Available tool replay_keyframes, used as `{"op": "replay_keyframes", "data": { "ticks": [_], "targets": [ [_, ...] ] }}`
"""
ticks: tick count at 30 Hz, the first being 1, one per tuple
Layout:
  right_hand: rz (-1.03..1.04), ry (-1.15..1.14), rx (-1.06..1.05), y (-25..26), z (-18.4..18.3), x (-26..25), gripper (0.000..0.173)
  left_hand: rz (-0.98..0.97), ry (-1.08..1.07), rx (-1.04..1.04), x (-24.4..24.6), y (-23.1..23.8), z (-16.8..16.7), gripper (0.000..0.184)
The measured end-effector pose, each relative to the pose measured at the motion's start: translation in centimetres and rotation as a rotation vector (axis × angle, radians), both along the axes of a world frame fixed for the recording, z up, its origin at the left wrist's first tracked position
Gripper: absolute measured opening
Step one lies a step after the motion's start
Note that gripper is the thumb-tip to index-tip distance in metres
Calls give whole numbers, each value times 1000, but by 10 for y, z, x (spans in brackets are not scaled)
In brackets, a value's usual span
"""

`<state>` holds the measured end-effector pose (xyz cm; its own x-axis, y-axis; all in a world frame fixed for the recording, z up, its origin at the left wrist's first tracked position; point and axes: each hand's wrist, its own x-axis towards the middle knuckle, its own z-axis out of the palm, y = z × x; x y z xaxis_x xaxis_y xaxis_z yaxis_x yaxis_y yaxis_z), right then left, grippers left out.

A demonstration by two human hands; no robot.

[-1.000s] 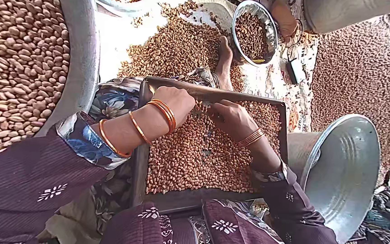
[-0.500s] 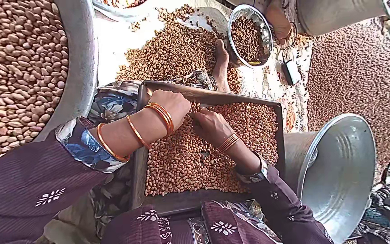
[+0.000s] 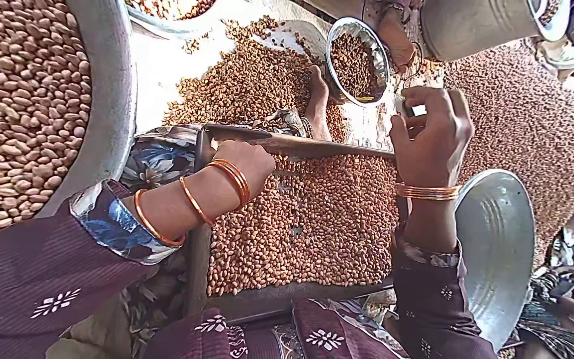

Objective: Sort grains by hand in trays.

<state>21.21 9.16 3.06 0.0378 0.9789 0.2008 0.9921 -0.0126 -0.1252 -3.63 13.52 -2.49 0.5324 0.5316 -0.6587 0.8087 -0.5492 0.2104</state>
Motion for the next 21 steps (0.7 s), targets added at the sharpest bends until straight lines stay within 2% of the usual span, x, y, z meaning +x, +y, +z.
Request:
{"op": "replay_keyframes", "data": {
  "ticks": [5, 7, 10, 17, 21],
  "targets": [
    [276, 65, -286, -17, -49, -11, 11, 8, -9, 20, 0, -2, -3, 18],
    [242, -11, -386, -21, -65, -13, 6, 0, -2, 11, 0, -1, -2, 18],
    [151, -128, -461, -17, -80, -19, 12, 8, -13, 6, -1, 0, -1, 18],
    [145, -204, -439, -20, -85, -29, 8, 8, -8, 1, 0, -1, 0, 18],
    [84, -229, -453, -22, -87, -33, 12, 6, -5, 5, 0, -1, 0, 19]
  ]
}}
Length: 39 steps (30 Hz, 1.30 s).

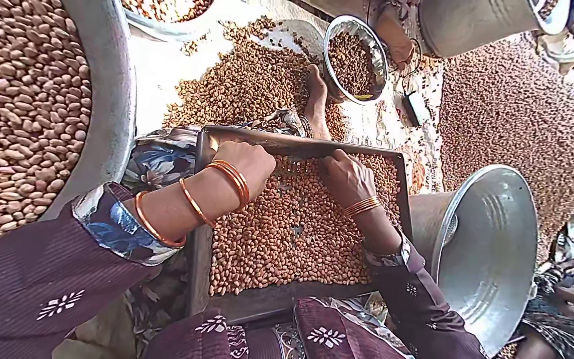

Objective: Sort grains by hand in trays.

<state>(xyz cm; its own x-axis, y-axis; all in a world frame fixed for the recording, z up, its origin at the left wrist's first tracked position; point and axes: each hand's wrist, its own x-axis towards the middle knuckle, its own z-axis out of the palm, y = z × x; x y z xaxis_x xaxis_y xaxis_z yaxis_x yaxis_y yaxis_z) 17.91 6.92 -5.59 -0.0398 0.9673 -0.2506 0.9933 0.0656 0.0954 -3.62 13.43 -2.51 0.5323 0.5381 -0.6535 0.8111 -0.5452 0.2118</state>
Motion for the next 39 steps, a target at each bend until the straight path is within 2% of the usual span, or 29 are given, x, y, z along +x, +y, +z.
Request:
{"op": "replay_keyframes", "data": {
  "ticks": [5, 11, 13, 15, 17, 19, 22, 23, 25, 26, 27, 29, 30, 32, 33, 34, 36, 37, 38, 39],
  "targets": [
    [-60, -93, -8, -2, 1, -9, 13, -2, -3, 8, 0, -2, 0, 20],
    [-132, -95, -147, -5, 8, -16, 13, 2, -69, 51, -3, -8, -4, 19],
    [-33, 82, -157, -4, 5, -4, 13, -23, -23, 11, 1, -4, 0, 21],
    [101, 454, -98, -1, 0, 17, 13, -34, -32, 9, 1, -4, -1, 23],
    [119, 559, 54, -1, 3, 25, 16, -24, -88, 55, -3, -8, -6, 21],
    [36, 388, 154, -6, 10, 20, 16, -18, -53, 27, 0, -6, -4, 21],
    [-39, 97, 5, -6, 1, -10, 16, 10, -39, 27, 0, -1, -2, 26],
    [4, 131, -42, -6, -5, -20, 20, 20, -53, 49, -1, 1, -2, 28],
    [189, 451, -44, -5, -13, -24, 33, 48, -71, 75, -3, 4, 0, 28],
    [227, 593, -51, -3, -12, -24, 38, 65, -78, 86, -4, 6, 0, 26],
    [231, 642, -24, -2, -8, -23, 39, 83, -85, 98, -6, 8, -1, 26],
    [126, 479, 71, -5, 4, -19, 27, 115, -99, 113, -10, 11, -1, 25],
    [31, 329, 34, -9, 9, -18, 20, 124, -102, 121, -12, 13, -1, 25],
    [-156, 109, -293, -11, 18, -24, 24, 133, -84, 120, -12, 15, 1, 25],
    [-158, 108, -458, -12, 19, -29, 25, 137, -78, 116, -12, 16, 2, 25],
    [-73, 199, -562, -15, 18, -30, 25, 142, -68, 106, -11, 16, 2, 25],
    [173, 626, -571, -22, 13, -27, 23, 136, -63, 104, -11, 16, 2, 25],
    [238, 779, -519, -22, 9, -27, 22, 132, -60, 105, -11, 16, 1, 25],
    [260, 838, -409, -20, 8, -29, 18, 131, -59, 106, -12, 16, 1, 25],
    [262, 799, -274, -16, 8, -29, 15, 134, -62, 103, -12, 16, 2, 24]
  ]
}}
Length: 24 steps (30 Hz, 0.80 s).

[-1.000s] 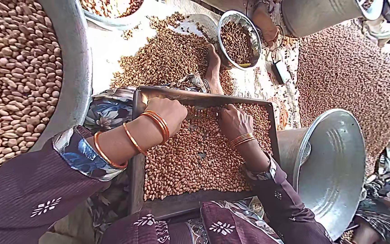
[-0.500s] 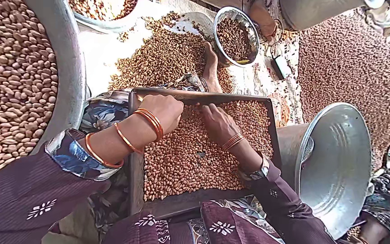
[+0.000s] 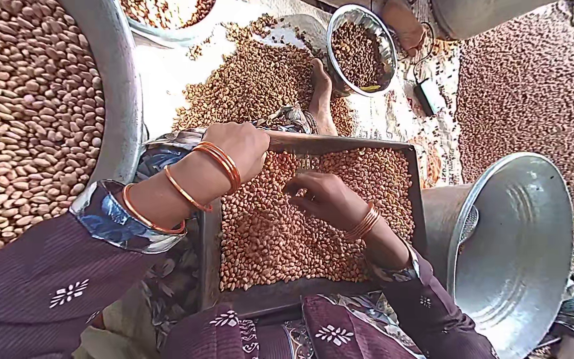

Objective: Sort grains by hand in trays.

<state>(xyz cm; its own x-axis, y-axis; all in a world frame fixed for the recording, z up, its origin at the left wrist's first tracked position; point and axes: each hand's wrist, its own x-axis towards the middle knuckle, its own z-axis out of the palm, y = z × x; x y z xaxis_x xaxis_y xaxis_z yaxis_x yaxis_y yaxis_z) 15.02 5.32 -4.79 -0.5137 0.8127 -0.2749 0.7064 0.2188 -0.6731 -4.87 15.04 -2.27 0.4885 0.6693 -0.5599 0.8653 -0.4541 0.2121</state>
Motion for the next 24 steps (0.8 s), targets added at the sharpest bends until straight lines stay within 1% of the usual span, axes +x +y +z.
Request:
{"op": "replay_keyframes", "data": {
  "ticks": [2, 4, 7, 10, 13, 16, 20, 22, 24],
  "targets": [
    [-80, -112, 207, 9, -1, -1, 13, -4, 19, -8, -1, 1, 3, 23],
    [-82, -160, 293, 16, -4, -4, 13, -15, 67, -20, -2, 2, 6, 23],
    [-48, -196, 313, 20, -10, -18, 13, -5, 129, -49, -3, 4, 9, 22],
    [-20, -266, 331, 25, -19, -35, 17, -11, 168, -62, -3, 4, 11, 20],
    [8, -303, 348, 26, -23, -44, 10, -39, 206, -71, -2, 3, 11, 14],
    [5, -290, 329, 24, -19, -43, 7, -67, 232, -80, 2, -2, 9, 14],
    [-38, -262, 265, 25, -12, -34, 11, -92, 264, -51, 9, -7, 1, 12],
    [-75, -213, 293, 26, -8, -28, 16, -96, 236, -55, 8, -4, 0, 8],
    [-114, -71, 282, 30, -6, -24, 24, -73, 88, -73, 1, 3, -3, 16]
  ]
}}
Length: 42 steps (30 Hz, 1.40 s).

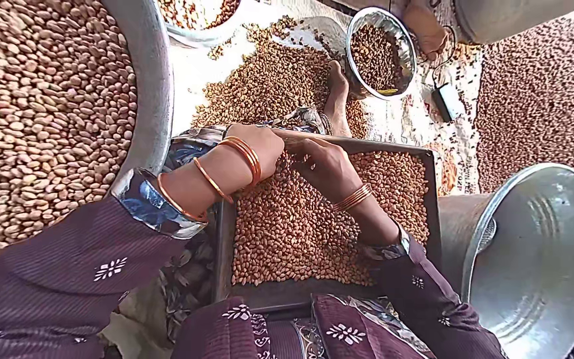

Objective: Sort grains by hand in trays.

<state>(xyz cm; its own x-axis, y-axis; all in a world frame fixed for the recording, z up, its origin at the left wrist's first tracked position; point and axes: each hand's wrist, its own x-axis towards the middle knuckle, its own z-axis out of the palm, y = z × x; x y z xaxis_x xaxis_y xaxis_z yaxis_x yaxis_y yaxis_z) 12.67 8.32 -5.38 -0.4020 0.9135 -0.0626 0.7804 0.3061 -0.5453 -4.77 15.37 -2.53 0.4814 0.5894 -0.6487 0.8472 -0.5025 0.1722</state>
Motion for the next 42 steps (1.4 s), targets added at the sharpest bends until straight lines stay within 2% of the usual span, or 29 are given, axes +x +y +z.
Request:
{"op": "replay_keyframes", "data": {
  "ticks": [2, 4, 6, 8, 9, 13, 15, 19, 23, 25, 27, 30, 31, 33, 36, 39, 40, 42],
  "targets": [
    [-22, 213, -21, 4, 0, 2, 26, 68, -205, -90, -5, 9, 1, 24],
    [-84, 346, 32, 5, 2, 2, 20, 196, -367, -227, -6, 11, 14, 26],
    [-126, 375, 100, 9, 1, 5, 14, 239, -523, -236, -8, 15, 4, 24],
    [-121, 293, 105, 9, 5, 10, 12, 210, -554, -201, -13, 18, 3, 25],
    [-107, 232, 75, 7, 8, 11, 11, 169, -486, -147, -15, 19, 6, 24],
    [-5, 83, 1, 4, 0, 14, 11, 48, 92, 19, -12, 5, 22, 19],
    [8, 65, -36, 3, -2, 15, 12, 25, 227, 31, -4, -4, 23, 10],
    [18, 65, -91, 2, -1, 15, 8, -2, 313, 30, 7, -14, 19, 7],
    [115, -4, -304, -5, 1, 14, 11, -8, 287, 53, 9, -23, 13, 10],
    [169, -33, -337, -5, 4, 20, 11, -9, 274, 51, 10, -28, 13, 9],
    [108, -53, -214, 0, 21, 38, 9, -2, 279, 49, 10, -28, 12, 8],
    [-262, -140, 112, 3, 70, 68, 24, 18, 262, 31, 9, -20, 11, 6],
    [-377, -186, 208, 4, 83, 75, 29, 33, 228, 15, 7, -14, 12, 10],
    [-471, -188, 325, 2, 92, 83, 28, 63, 52, -2, 1, -4, 9, 28],
    [-315, -153, 283, -8, 79, 73, 19, 209, -394, -129, -3, 6, 4, 27],
    [-126, -244, 154, -13, 44, 66, 13, 494, -861, -450, -3, 3, 2, 33],
    [-91, -290, 101, -14, 32, 66, 12, 592, -937, -574, -3, 1, 5, 35],
    [-51, -361, -7, -17, 14, 67, 10, 690, -969, -685, -3, 0, 7, 35]
  ]
}}
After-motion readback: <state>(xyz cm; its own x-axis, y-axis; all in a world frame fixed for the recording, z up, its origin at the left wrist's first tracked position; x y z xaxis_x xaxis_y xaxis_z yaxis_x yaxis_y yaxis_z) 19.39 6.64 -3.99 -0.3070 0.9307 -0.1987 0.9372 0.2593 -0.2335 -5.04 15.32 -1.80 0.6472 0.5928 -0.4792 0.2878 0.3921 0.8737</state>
